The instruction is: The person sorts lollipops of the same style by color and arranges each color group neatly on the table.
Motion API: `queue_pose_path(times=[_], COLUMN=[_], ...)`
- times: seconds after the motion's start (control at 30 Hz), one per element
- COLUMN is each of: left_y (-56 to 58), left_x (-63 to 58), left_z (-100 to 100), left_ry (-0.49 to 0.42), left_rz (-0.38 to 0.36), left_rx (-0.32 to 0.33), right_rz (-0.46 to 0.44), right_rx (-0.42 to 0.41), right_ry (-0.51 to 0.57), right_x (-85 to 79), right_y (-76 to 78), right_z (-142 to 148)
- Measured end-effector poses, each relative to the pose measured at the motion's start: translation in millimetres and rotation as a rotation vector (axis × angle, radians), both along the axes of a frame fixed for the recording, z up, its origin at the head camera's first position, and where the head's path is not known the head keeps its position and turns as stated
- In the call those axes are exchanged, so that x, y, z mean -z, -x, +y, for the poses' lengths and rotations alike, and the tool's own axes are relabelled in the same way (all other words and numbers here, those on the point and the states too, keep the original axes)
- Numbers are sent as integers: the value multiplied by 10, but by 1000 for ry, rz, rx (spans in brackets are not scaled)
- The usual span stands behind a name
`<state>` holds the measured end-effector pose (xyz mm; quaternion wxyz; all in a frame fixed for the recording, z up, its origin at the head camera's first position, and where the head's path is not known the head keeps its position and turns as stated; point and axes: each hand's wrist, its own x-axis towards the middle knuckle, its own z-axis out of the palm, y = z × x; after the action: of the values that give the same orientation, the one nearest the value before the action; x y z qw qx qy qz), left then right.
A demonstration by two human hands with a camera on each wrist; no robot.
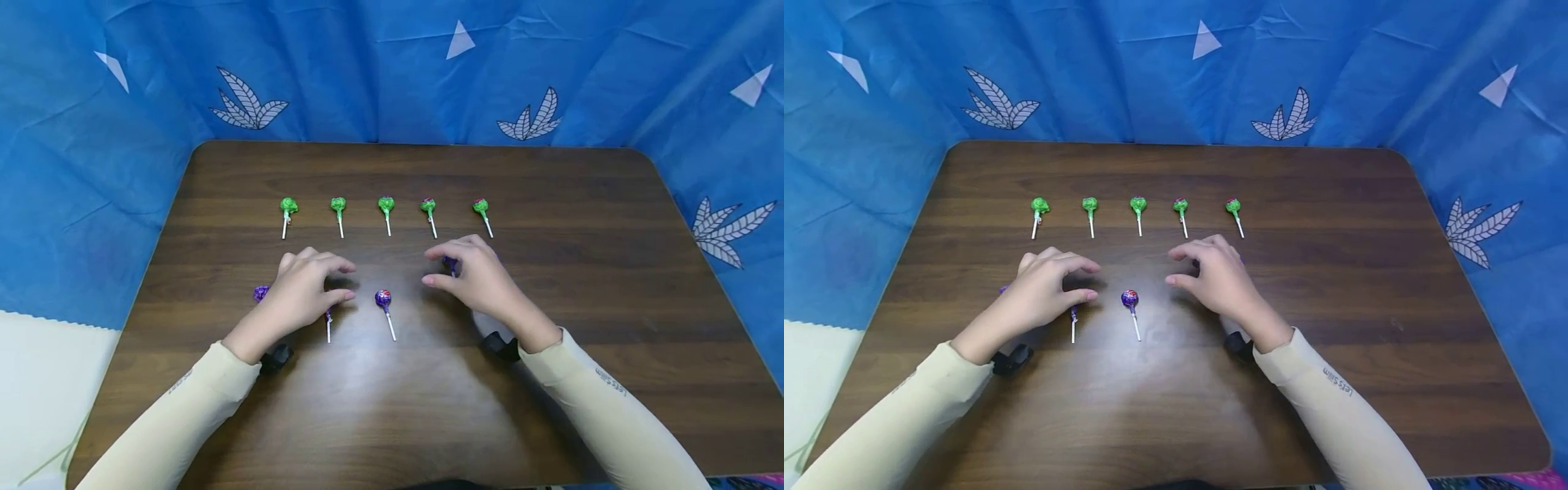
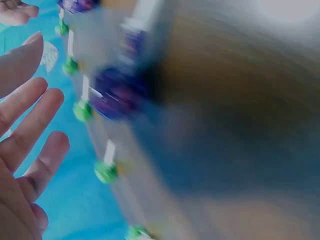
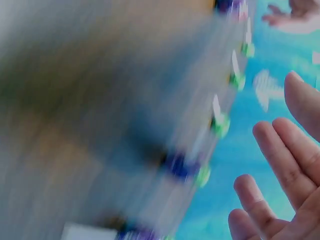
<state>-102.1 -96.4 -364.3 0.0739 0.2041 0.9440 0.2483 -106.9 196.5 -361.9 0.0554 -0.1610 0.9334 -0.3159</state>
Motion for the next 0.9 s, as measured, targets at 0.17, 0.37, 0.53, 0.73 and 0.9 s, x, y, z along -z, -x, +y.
queue_pose_path(times=[0.17,0.37,0.53,0.73,0.9], left_y=[113,267,363,482,551], left_x=[-134,-166,-149,-137,-86], left_z=[374,906,1302,1609,1739], left_ry=[21,33,47,170,246], left_rz=[26,39,23,-16,-82], left_rx=[68,120,128,132,125], right_rz=[-39,-122,-123,-79,-64], right_rx=[80,133,119,114,110], right_ry=[-6,-20,-55,-125,-157], right_x=[18,125,239,285,302], right_y=[95,175,206,237,248], right_z=[435,779,898,943,962])
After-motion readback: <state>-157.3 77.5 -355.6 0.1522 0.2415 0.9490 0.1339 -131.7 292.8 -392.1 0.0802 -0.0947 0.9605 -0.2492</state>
